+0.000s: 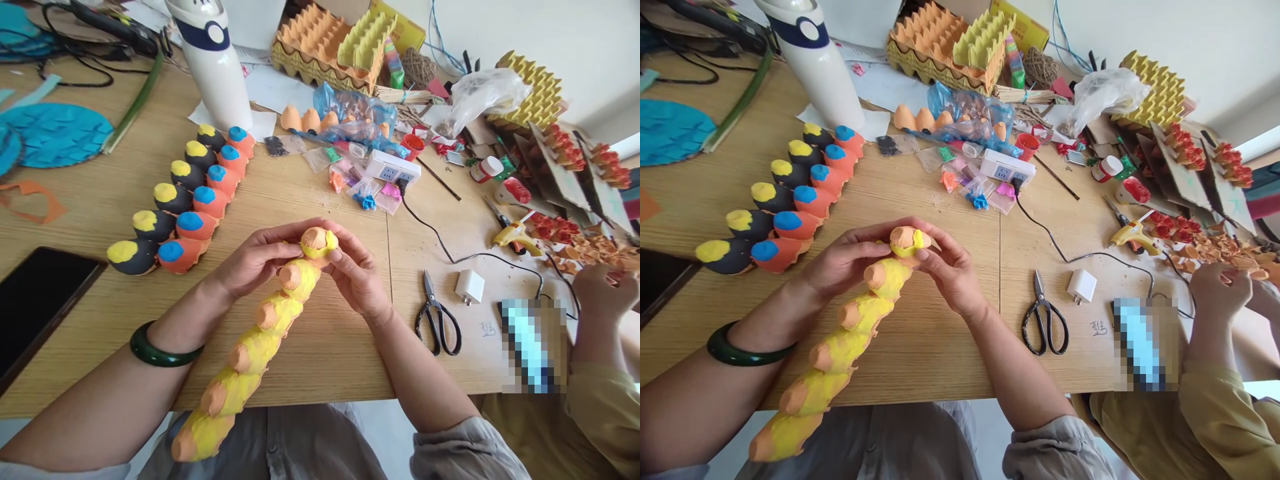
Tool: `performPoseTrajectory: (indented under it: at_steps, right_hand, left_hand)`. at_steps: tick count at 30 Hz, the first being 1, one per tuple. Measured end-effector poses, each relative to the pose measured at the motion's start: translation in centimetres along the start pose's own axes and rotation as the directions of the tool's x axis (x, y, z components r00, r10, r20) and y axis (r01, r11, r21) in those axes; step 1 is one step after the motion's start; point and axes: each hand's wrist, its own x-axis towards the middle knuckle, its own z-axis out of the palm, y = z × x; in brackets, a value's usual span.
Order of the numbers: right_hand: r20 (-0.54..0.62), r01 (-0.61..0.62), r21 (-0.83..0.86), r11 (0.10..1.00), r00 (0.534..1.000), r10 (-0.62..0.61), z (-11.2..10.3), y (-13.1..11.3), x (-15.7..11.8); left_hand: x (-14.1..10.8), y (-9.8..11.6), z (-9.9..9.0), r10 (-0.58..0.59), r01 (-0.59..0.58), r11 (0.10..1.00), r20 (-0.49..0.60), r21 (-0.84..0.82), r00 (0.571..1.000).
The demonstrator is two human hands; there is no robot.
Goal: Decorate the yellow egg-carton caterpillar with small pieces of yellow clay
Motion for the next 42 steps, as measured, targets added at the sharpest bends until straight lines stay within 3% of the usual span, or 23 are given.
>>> performPoseTrajectory:
  at_steps: [5,10,15,24,30,35,42]
  right_hand:
    - [-0.031,-0.012,0.015,1.000,0.999,0.012,-0.3,0.5,0.2]
    - [-0.001,-0.044,0.060,0.997,0.999,0.044,-0.3,0.4,0.2]
    - [-0.052,-0.033,0.111,0.993,0.998,0.039,0.0,0.8,0.3]
    - [-0.048,-0.094,0.210,0.973,0.993,0.107,0.5,1.0,0.1]
    - [-0.020,-0.138,0.303,0.943,0.988,0.152,0.6,0.7,0.1]
    - [0.089,-0.219,0.267,0.938,0.975,0.202,0.0,0.3,0.2]
    - [0.132,-0.148,0.156,0.977,0.983,0.128,-0.4,-0.4,0.0]
  left_hand:
    - [0.1,-0.3,0.0,0.038,-0.036,0.999,0.056,-0.032,0.998]
    - [0.2,-0.5,0.1,0.078,-0.077,0.995,-0.001,0.063,0.997]
    - [0.2,-0.5,-0.3,0.119,-0.123,0.973,0.032,0.194,0.992]
    - [-0.1,-0.2,-0.4,0.134,-0.158,0.957,0.112,0.243,0.985]
    - [-0.1,-0.6,-0.8,0.104,-0.130,0.943,0.102,0.305,0.989]
    - [0.1,-0.6,-1.0,0.064,-0.091,0.975,0.134,0.203,0.989]
    - [-0.2,-0.1,-0.3,0.068,-0.075,0.995,0.106,0.062,0.992]
